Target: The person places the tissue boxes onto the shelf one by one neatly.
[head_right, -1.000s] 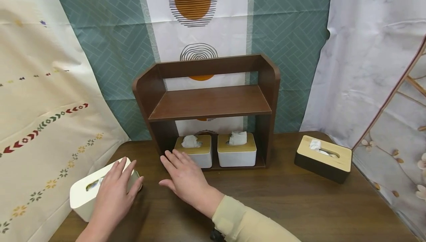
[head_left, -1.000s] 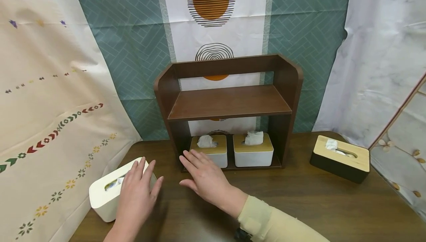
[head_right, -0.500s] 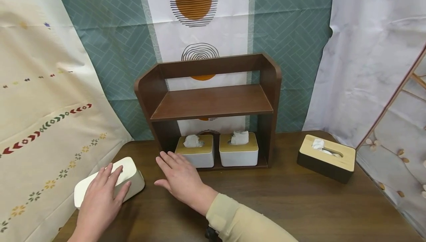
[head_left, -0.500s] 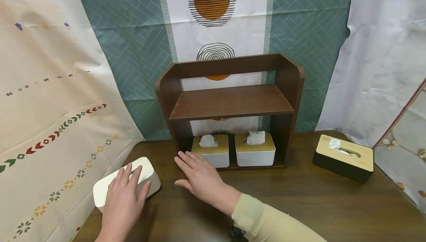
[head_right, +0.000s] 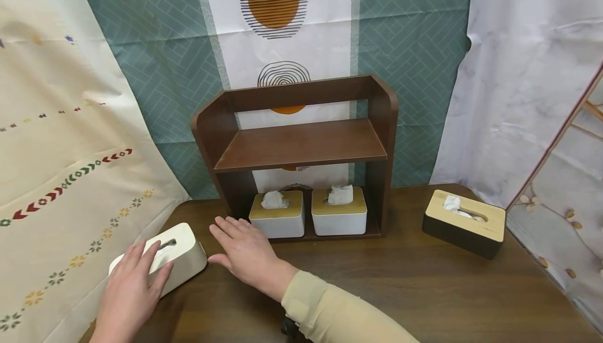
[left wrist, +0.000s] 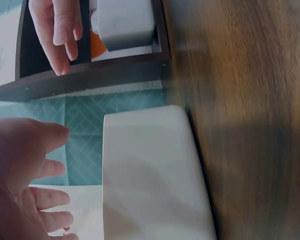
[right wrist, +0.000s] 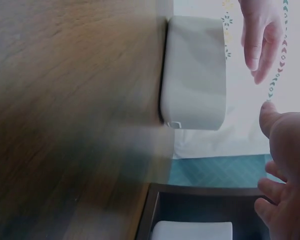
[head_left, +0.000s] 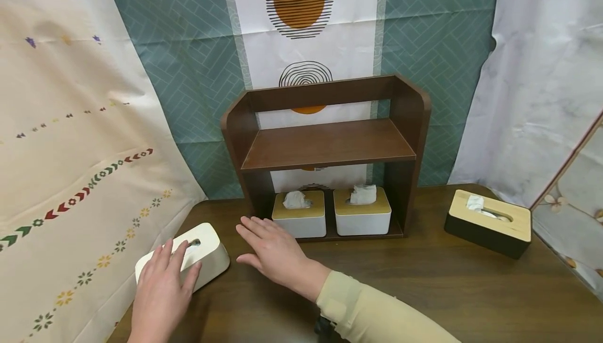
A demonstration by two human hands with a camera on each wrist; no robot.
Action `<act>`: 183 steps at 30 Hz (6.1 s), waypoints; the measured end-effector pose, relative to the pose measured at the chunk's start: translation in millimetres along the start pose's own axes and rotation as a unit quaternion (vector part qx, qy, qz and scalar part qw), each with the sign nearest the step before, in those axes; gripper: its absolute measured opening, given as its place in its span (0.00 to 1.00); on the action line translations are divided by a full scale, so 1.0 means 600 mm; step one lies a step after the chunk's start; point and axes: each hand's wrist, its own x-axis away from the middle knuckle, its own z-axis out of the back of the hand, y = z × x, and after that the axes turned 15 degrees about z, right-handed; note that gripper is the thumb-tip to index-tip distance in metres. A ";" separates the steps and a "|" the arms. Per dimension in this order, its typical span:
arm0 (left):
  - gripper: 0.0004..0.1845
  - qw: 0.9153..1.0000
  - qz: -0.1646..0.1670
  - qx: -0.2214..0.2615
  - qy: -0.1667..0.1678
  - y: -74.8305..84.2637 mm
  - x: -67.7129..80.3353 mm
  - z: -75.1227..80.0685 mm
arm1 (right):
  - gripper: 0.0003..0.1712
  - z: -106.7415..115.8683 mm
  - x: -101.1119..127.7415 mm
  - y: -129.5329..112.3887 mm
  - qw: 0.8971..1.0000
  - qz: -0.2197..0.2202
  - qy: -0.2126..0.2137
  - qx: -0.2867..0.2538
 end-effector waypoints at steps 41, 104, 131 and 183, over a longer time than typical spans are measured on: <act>0.30 0.995 0.080 -0.042 -0.031 -0.102 0.011 0.014 | 0.39 -0.062 -0.075 -0.050 0.999 -0.010 -0.050 -0.020; 0.43 0.974 0.156 -0.049 -0.154 -0.114 0.016 0.009 | 0.26 -0.077 -0.073 -0.068 0.994 -0.041 -0.057 -0.087; 0.37 0.986 0.155 -0.004 -0.062 -0.045 0.018 0.038 | 0.22 -0.032 -0.053 -0.057 0.993 -0.080 0.081 -0.007; 0.39 0.990 -0.039 0.109 0.075 0.150 -0.001 0.086 | 0.26 0.178 0.076 -0.005 0.967 -0.062 0.242 0.061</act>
